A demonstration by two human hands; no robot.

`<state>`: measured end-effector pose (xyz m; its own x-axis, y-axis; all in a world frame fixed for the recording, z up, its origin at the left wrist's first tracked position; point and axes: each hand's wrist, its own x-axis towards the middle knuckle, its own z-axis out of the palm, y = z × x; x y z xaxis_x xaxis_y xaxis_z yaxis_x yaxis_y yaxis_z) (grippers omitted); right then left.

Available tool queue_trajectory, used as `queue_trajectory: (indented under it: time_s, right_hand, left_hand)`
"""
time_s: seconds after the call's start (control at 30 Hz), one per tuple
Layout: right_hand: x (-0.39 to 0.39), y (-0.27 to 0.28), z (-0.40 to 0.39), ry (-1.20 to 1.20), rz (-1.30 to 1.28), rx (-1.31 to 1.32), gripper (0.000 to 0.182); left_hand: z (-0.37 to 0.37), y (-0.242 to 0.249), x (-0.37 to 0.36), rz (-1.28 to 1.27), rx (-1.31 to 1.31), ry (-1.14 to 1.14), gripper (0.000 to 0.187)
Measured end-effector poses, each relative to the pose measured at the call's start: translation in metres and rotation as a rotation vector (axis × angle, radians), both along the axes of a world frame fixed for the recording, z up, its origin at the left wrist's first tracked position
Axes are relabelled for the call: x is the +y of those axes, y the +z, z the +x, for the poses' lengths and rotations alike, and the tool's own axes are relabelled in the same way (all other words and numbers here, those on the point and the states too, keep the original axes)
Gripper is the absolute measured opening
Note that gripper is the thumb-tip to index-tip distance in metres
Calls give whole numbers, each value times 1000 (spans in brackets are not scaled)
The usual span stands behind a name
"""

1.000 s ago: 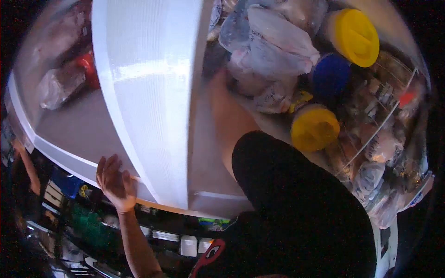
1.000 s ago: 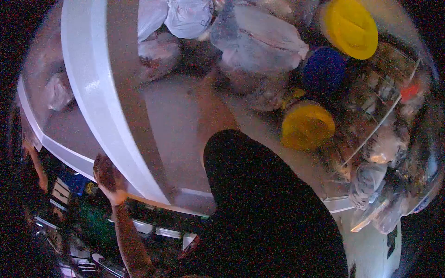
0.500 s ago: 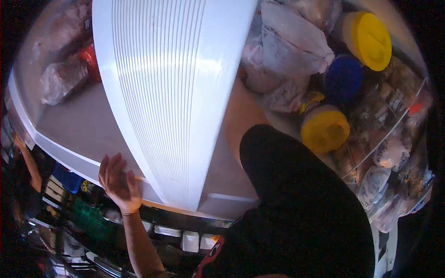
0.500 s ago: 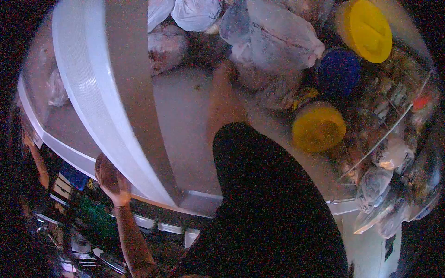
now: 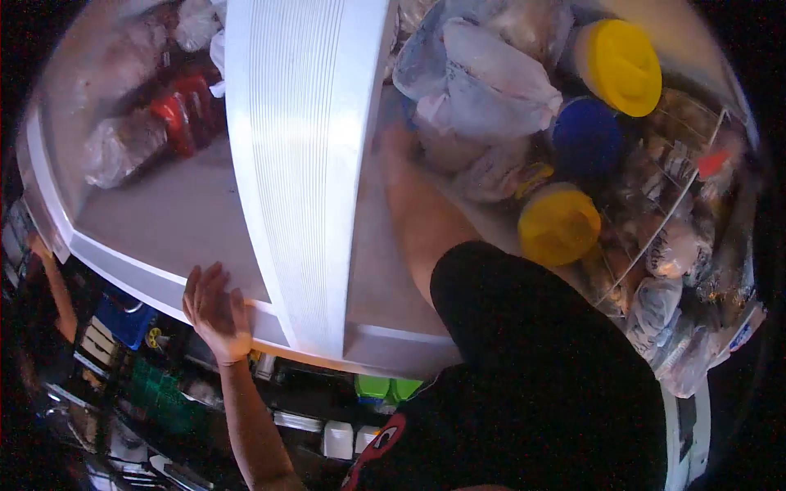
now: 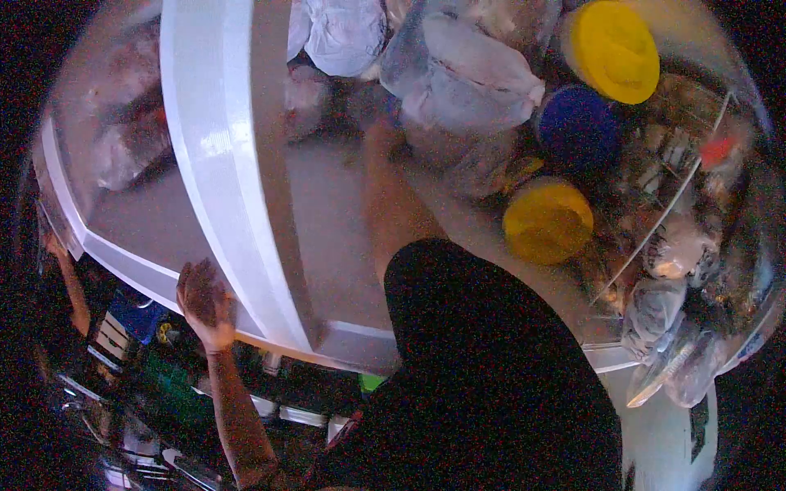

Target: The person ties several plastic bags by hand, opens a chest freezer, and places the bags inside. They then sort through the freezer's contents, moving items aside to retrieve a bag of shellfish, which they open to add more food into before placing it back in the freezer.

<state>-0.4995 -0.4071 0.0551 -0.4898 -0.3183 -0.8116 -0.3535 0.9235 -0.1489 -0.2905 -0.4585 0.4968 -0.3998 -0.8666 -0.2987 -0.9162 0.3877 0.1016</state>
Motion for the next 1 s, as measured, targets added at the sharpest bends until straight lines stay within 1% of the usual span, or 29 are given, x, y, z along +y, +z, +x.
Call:
queue_trajectory:
  time_s: [0.07,0.1,0.13,0.2,0.27,0.3,0.33,0.37,0.43,0.5,0.63,0.7,0.77,0.8,0.87,0.9,0.97,1.0]
  right_hand:
    - [7,-5,3,204,-25,29,28]
    - [23,-33,17,345,-109,88,27]
    - [31,-50,26,487,-197,147,26]
    - [37,-59,41,270,-282,178,26]
    - [29,-53,54,51,-367,214,26]
    - [22,-43,52,18,-386,198,27]
    - [13,-14,42,88,-312,117,28]
    - [5,30,27,194,-225,5,29]
    - [-14,107,3,322,-110,-188,32]
    - [-14,104,15,108,-106,-280,33]
    - [-27,79,71,-323,-114,-459,40]
    - [-9,42,106,-458,-301,-452,41]
    - [-4,50,105,-570,-558,-352,40]
    - [0,85,94,-615,-714,-258,39]
    - [12,105,77,-218,-856,-189,36]
    - [17,106,68,217,-814,-212,34]
    - [26,111,59,453,-713,-229,29]
    - [20,135,49,261,-678,-223,25]
  left_hand:
    - [1,-1,1,-18,3,-8,26]
    - [0,-1,1,-26,4,-12,26]
    - [-1,-1,-1,-28,-1,-9,26]
    - [-4,0,0,-22,-14,3,26]
    - [-2,-1,1,-24,-24,-2,26]
    - [-2,-1,0,-25,-28,-6,26]
    - [-3,-1,0,-30,-29,-10,26]
    - [-5,0,-1,-32,-32,-14,26]
    - [-5,-1,-1,-33,-33,-29,26]
    - [-1,-1,-2,-30,-40,-51,26]
    - [-1,-1,-1,-29,8,-26,26]
    - [1,-1,-1,-33,24,-30,26]
    - [4,-3,-1,-62,31,-50,26]
    - [6,-4,1,-71,33,-56,25]
    - [6,-3,0,-50,34,-51,25]
    - [6,-3,-1,-39,37,-47,24]
    - [10,-5,-1,-47,49,-38,25]
    - [8,-4,-1,-57,56,-39,24]
